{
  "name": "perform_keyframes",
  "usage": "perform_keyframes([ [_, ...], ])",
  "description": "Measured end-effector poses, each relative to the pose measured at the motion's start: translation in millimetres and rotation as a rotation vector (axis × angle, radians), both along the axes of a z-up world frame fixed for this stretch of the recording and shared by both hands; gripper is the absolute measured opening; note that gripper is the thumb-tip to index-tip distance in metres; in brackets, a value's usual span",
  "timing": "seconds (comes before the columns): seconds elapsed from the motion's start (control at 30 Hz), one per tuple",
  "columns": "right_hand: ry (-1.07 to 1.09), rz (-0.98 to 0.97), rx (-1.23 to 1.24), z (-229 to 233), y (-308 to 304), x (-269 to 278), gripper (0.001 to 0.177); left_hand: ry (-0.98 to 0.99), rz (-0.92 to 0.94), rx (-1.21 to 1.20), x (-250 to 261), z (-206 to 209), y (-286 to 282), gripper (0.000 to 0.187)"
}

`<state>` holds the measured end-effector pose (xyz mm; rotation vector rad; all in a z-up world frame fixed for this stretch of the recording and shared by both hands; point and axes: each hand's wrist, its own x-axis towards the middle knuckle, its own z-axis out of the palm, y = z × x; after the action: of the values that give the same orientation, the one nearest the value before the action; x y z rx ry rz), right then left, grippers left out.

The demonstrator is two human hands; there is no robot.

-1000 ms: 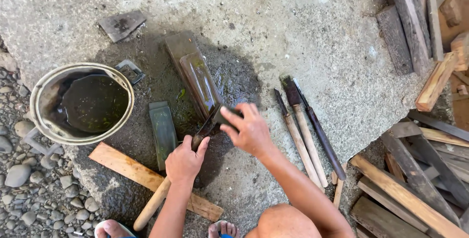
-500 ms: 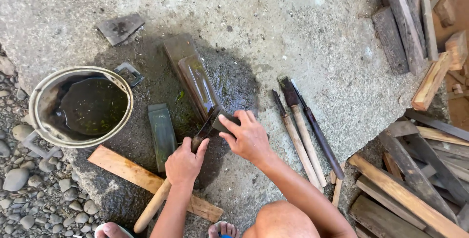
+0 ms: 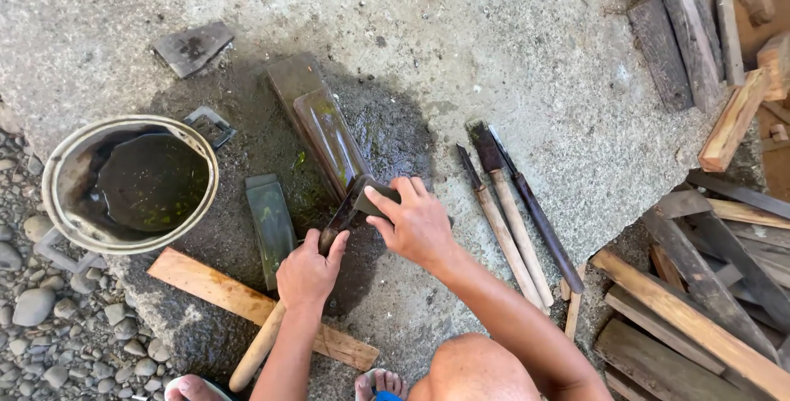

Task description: Sharpening various metal blades and tools using a wet sharpening stone and water.

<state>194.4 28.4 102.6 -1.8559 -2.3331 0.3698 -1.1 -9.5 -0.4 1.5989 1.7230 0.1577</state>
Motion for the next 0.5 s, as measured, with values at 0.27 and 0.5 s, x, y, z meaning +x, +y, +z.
perform_keyframes([
  [0.27,-0.006,-0.120,-0.086,-12,6,10,0.049,0.045,0.014,0.006,5,0,-2,0.061],
  [0.5,0.045,-0.035,-0.021,-8,-2,4,0.049,0.012,0.023,0.039,2,3,-2,0.059],
])
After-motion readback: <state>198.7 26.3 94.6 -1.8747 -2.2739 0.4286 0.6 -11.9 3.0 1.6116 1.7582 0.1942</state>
